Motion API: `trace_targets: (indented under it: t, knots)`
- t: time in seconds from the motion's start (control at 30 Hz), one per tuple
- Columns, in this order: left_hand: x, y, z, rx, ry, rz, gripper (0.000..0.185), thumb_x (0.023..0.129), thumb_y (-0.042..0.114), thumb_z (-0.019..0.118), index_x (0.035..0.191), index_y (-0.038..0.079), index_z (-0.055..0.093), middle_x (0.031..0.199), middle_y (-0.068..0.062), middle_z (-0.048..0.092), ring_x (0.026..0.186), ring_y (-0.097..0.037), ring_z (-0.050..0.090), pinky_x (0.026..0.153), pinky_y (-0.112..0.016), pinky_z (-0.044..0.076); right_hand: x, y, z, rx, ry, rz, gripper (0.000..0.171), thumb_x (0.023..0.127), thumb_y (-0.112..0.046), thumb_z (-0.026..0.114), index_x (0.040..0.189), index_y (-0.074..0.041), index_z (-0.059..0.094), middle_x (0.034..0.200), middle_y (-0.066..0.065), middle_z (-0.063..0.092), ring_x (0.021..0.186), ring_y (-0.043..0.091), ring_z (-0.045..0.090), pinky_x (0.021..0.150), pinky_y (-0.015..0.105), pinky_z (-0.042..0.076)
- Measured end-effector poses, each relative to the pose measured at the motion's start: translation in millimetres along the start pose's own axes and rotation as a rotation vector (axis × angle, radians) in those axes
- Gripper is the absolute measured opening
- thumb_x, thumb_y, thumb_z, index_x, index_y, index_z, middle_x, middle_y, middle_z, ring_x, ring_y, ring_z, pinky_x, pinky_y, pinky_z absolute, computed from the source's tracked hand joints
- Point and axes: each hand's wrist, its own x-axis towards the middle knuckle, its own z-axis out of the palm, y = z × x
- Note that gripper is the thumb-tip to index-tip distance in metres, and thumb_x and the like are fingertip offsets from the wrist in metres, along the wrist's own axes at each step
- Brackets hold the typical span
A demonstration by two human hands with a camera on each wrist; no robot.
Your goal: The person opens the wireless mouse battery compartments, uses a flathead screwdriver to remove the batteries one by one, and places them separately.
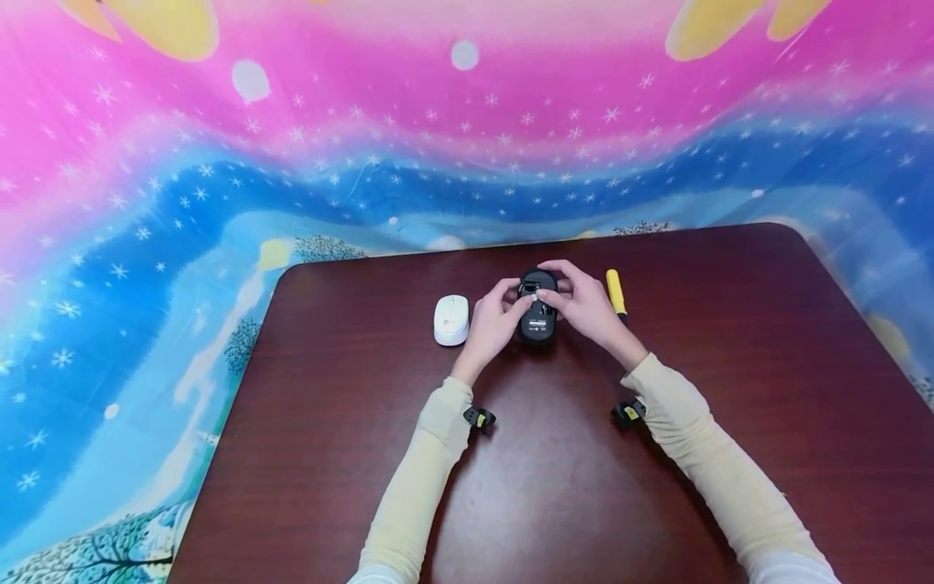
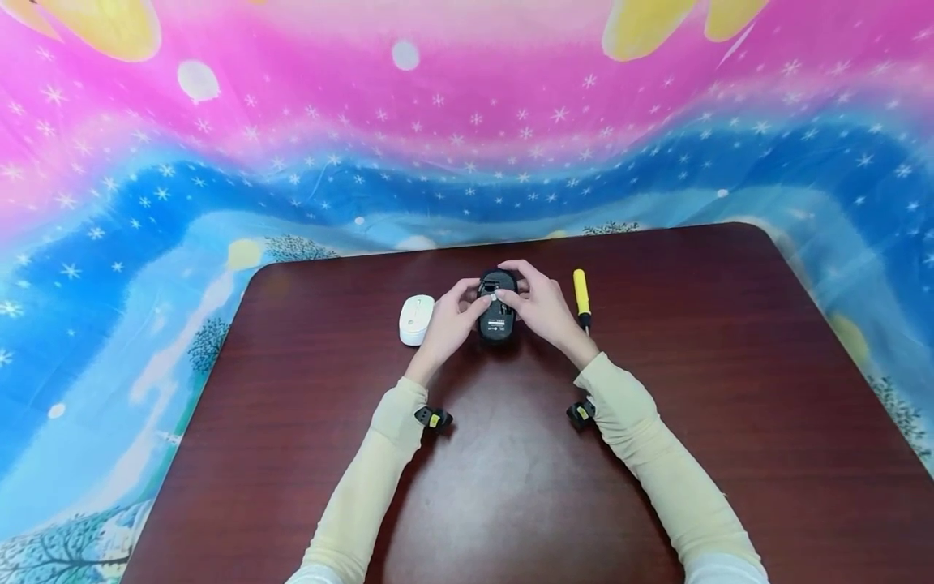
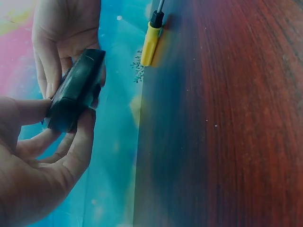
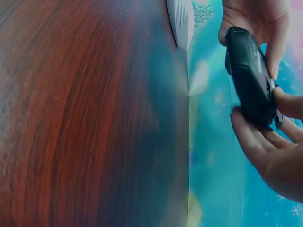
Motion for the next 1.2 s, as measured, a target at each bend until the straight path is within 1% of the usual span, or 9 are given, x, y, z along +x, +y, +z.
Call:
trace_targets:
  t: [0.1, 0.13, 0.27, 0.37, 0.53, 0.8, 0.93, 1.07, 1.2]
  knots:
    - [-1.3, -2.7, 2.1, 0.002, -0.005, 0.004, 0.039, 0.104, 0.024, 0.065, 0.139, 0.007, 0.062, 0.11, -0.01, 0.069, 0.087, -0.019, 0.065, 0.074, -0.029, 0.052, 0, 1, 1, -0.038, 0.085, -0.033, 0.041, 0.099, -0.008, 0.071, 0.138, -0.005, 0.057, 0.119, 0.02, 0.071, 0.106, 0.032, 0.071, 0.089, 0.046, 0.058]
    - [-2.0, -3.7, 2.8, 0.0, -0.008, 0.003, 0.038, 0.104, 0.023, 0.065, 0.138, 0.007, 0.062, 0.11, -0.01, 0.069, 0.087, -0.018, 0.064, 0.074, -0.029, 0.052, -1, 1, 1, -0.034, 0.129, -0.042, 0.039, 0.098, -0.008, 0.072, 0.135, -0.004, 0.059, 0.115, 0.02, 0.073, 0.104, 0.031, 0.071, 0.089, 0.043, 0.057]
    - [-4.5, -7.1, 4.2, -0.012, -0.008, -0.003, 0.035, 0.103, 0.022, 0.066, 0.135, 0.008, 0.065, 0.107, -0.009, 0.069, 0.086, -0.017, 0.063, 0.075, -0.029, 0.051, -2, -1, -3, 0.055, 0.283, -0.064, 0.034, 0.096, -0.004, 0.073, 0.127, 0.001, 0.061, 0.102, 0.022, 0.075, 0.088, 0.02, 0.073, 0.076, 0.032, 0.059]
    - [-5.9, -8.0, 3.2, -0.039, 0.009, -0.007, 0.034, 0.102, 0.021, 0.067, 0.134, 0.01, 0.066, 0.106, -0.009, 0.069, 0.086, -0.018, 0.064, 0.076, -0.029, 0.051, -3, 1, -9, 0.149, 0.318, -0.055, 0.034, 0.096, 0.0, 0.072, 0.128, 0.004, 0.061, 0.098, 0.027, 0.072, 0.079, 0.009, 0.073, 0.069, 0.027, 0.061]
    - [-6.6, -7.9, -0.2, -0.122, 0.041, -0.018, 0.034, 0.102, 0.018, 0.066, 0.134, 0.008, 0.066, 0.107, -0.012, 0.069, 0.088, -0.019, 0.066, 0.076, -0.028, 0.051, -7, 13, -19, 0.181, 0.252, 0.065, 0.035, 0.098, -0.001, 0.07, 0.131, 0.007, 0.063, 0.102, 0.033, 0.068, 0.073, 0.004, 0.072, 0.067, 0.03, 0.061]
    - [-7.2, -8.1, -1.4, -0.225, 0.074, -0.062, 0.032, 0.1, 0.014, 0.067, 0.131, 0.005, 0.067, 0.107, -0.015, 0.07, 0.085, -0.016, 0.065, 0.071, -0.044, 0.058, -12, 28, -27, 0.079, -0.004, 0.298, 0.042, 0.099, 0.01, 0.059, 0.14, 0.009, 0.056, 0.107, 0.031, 0.064, 0.085, 0.025, 0.074, 0.075, 0.036, 0.062]
    - [-6.9, -7.9, -1.1, -0.22, 0.08, -0.062, 0.032, 0.1, 0.015, 0.067, 0.131, 0.005, 0.067, 0.108, -0.015, 0.07, 0.088, -0.018, 0.065, 0.071, -0.036, 0.056, -11, 36, -26, 0.012, -0.062, 0.325, 0.042, 0.096, 0.013, 0.059, 0.138, 0.008, 0.058, 0.104, 0.027, 0.065, 0.086, 0.028, 0.072, 0.072, 0.035, 0.062]
    - [-6.7, -8.3, -0.8, -0.218, 0.08, -0.071, 0.032, 0.101, 0.016, 0.068, 0.131, 0.006, 0.067, 0.11, -0.014, 0.071, 0.092, -0.019, 0.065, 0.072, -0.028, 0.053, -10, 38, -24, -0.04, -0.056, 0.326, 0.038, 0.095, 0.012, 0.061, 0.133, 0.01, 0.06, 0.096, 0.024, 0.068, 0.078, 0.025, 0.073, 0.067, 0.034, 0.062]
    - [-6.7, -7.2, -1.3, -0.232, 0.082, -0.076, 0.031, 0.101, 0.016, 0.067, 0.131, 0.007, 0.068, 0.111, -0.014, 0.071, 0.094, -0.019, 0.064, 0.072, -0.029, 0.054, -10, 39, -22, -0.142, -0.046, 0.307, 0.033, 0.095, 0.01, 0.063, 0.128, 0.014, 0.061, 0.087, 0.022, 0.07, 0.067, 0.022, 0.072, 0.063, 0.034, 0.062]
